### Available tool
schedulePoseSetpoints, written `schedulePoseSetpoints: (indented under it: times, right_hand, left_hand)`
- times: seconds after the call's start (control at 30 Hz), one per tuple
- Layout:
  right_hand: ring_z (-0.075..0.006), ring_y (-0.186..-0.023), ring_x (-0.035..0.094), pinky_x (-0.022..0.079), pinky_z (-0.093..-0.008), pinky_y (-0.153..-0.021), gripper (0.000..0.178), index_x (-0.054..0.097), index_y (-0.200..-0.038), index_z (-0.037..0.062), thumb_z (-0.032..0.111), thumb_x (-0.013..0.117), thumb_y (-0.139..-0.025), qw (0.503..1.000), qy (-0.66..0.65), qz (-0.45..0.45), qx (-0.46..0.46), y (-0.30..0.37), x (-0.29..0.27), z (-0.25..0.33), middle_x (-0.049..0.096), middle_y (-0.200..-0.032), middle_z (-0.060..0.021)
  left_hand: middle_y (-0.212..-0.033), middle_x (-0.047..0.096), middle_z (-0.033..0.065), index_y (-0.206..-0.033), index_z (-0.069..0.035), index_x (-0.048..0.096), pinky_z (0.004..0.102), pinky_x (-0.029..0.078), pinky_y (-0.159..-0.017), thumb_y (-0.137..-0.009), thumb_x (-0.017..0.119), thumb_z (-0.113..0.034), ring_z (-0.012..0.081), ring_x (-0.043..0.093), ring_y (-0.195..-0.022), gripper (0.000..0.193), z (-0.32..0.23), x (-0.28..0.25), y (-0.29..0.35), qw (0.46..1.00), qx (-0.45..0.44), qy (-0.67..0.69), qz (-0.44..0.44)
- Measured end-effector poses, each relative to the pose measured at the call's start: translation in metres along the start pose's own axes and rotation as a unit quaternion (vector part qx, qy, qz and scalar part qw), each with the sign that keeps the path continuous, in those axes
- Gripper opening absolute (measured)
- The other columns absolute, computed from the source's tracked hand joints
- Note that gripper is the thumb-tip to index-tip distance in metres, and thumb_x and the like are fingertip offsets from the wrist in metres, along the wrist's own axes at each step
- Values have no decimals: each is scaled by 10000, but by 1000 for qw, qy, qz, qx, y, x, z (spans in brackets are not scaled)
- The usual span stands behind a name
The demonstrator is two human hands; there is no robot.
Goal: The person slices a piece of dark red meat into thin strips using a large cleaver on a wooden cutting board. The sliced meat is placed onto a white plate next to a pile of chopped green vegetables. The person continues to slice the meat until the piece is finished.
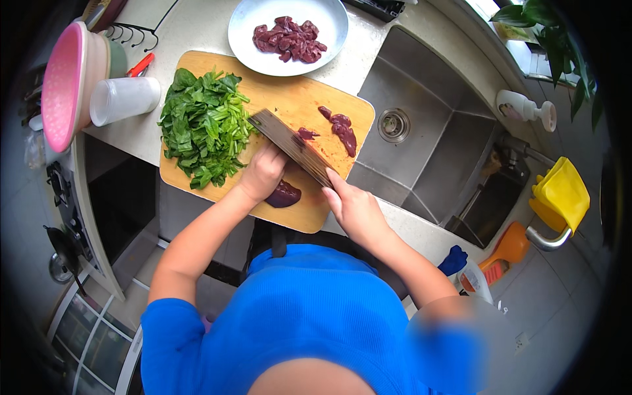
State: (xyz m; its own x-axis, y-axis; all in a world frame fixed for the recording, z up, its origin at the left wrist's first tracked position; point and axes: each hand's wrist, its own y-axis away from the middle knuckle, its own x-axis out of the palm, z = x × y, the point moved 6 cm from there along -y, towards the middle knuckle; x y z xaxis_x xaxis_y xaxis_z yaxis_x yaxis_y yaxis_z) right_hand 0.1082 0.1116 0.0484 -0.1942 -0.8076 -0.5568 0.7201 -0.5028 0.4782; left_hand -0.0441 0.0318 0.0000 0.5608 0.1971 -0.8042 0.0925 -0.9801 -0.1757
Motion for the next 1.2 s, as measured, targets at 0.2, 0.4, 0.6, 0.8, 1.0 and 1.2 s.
schedulePoseSetpoints:
  times: [0.2,0.4,0.6,0.8,1.0,1.2]
  right_hand:
    - [-425,-782,637,518,-487,-702,414,519,-1251,23,308,508,-952,999,0,-28,-31,-35,10,24,647,-830,-258]
    - [-403,-710,648,533,-472,-644,436,525,-1250,28,334,529,-940,997,54,-42,-44,20,0,-17,651,-753,-224]
    - [-413,-770,641,526,-462,-708,393,546,-1232,22,302,506,-959,991,-91,-88,-53,7,-23,-11,657,-849,-234]
    - [-397,-731,641,526,-467,-664,410,509,-1270,41,316,490,-966,999,-24,21,-32,40,-23,-12,647,-808,-217]
    - [-402,-758,643,523,-470,-688,404,516,-1263,37,306,498,-962,999,-9,35,11,42,-20,-21,652,-838,-230]
    - [-428,-863,629,519,-475,-756,394,524,-1263,36,280,507,-955,998,-24,49,-18,-20,-4,4,646,-966,-255]
  left_hand:
    - [-998,620,212,-1036,50,624,433,498,-833,-718,604,36,398,594,-928,319,-10,3,-1,998,-4,62,4]
    - [-1041,587,221,-999,55,619,452,486,-847,-709,571,25,391,576,-960,295,0,-11,-8,999,-27,13,-11]
    - [-1047,608,135,-981,13,645,434,462,-856,-731,572,-40,321,562,-998,266,-36,-15,-18,998,36,-49,-30]
    - [-987,614,169,-941,34,656,435,491,-816,-668,592,0,354,588,-912,282,-20,-3,0,998,45,-29,-40]
    - [-991,614,195,-965,55,644,430,499,-839,-671,606,48,376,595,-933,296,-23,-7,-13,999,19,17,-39]
    - [-966,630,184,-1017,39,638,422,509,-813,-736,606,2,355,614,-889,286,-19,12,1,998,44,36,-5]
